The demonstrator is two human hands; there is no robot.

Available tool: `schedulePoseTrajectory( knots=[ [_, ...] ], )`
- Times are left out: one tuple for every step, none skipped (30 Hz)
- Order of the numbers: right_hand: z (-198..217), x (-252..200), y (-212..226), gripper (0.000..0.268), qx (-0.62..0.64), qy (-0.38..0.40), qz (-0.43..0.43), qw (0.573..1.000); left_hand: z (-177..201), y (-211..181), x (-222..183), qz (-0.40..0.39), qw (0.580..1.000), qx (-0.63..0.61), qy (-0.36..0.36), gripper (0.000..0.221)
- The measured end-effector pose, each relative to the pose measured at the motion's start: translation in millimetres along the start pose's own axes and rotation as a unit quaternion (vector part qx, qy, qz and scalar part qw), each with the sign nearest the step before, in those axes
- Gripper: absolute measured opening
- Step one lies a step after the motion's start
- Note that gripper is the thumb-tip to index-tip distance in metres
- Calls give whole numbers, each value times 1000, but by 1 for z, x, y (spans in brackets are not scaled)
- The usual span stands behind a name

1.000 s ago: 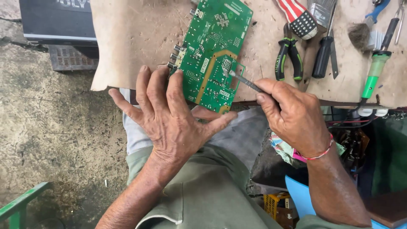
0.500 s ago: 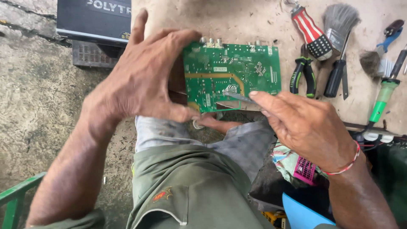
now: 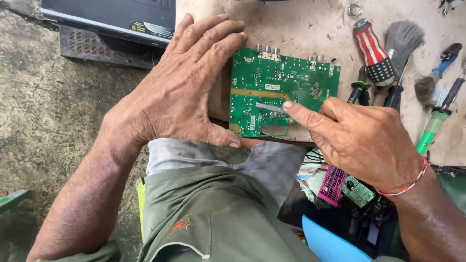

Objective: Cleaning and repairing solder joints on a printed circuit board using a soldering iron and a metal probe.

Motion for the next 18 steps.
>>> schedulePoseTrajectory(
  knots=[
    [0, 1, 0, 50, 7, -4, 4, 1000, 0, -1, 0, -4, 1000, -2, -1, 131],
    [1, 2, 0, 50, 7, -3, 3, 1000, 0, 0, 1, -4, 1000, -3, 0, 131],
    [3, 3, 2, 47, 13, -10, 12, 1000, -2, 1, 0, -5, 1000, 0, 4, 132],
    [5, 5, 4, 43, 19, -17, 21, 999, -3, 1, 0, -6, 1000, 4, 8, 133],
    [5, 5, 4, 43, 20, -16, 23, 999, -4, 1, -1, -4, 1000, 3, 8, 133],
    [4, 6, 4, 44, 26, -14, 23, 999, -4, 1, -2, -1, 1000, 1, 7, 132],
    [4, 7, 4, 44, 30, -13, 23, 999, -4, 2, -1, 1, 1000, -1, 5, 132],
    [3, 6, 2, 44, 30, -14, 23, 999, -4, 3, -1, 1, 1000, 0, 5, 132],
    [-1, 5, 1, 47, 33, -4, 20, 999, -4, 2, -2, -1, 1000, -3, 3, 131],
    [-4, 4, -1, 50, 36, 6, 17, 999, -5, 2, -2, -4, 1000, -5, 1, 129],
    [-3, 6, -2, 50, 37, 7, 17, 999, -5, 3, -2, -3, 1000, -6, 2, 129],
    [-4, 7, -4, 50, 66, 19, 15, 998, -5, 3, -3, -4, 1000, -12, 3, 129],
    [-4, 8, -6, 50, 94, 30, 13, 995, -5, 3, -2, -5, 1000, -17, 3, 129],
    [-4, 10, -8, 50, 94, 30, 13, 995, -6, 4, -2, -6, 1000, -17, 3, 129],
    [-4, 11, -7, 49, 108, 33, 20, 993, -7, 4, -2, -8, 1000, -17, 5, 129],
    [-4, 12, -6, 49, 122, 35, 28, 992, -8, 4, -2, -10, 1000, -16, 7, 129],
    [-3, 12, -7, 49, 122, 36, 28, 991, -8, 3, -2, -9, 1000, -18, 7, 129],
    [-2, 11, -4, 51, 71, 36, 46, 996, -8, 3, -2, -7, 1000, -22, 9, 130]
  ],
)
Point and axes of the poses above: each hand's wrist, its own x-axis towards the middle knuckle, its own z-axis out of the back of the hand, y = z × x, the point moved 10 cm from there along x, towards the middle knuckle, and after that the axes turned 12 degrees about x, right-handed, at the moved point
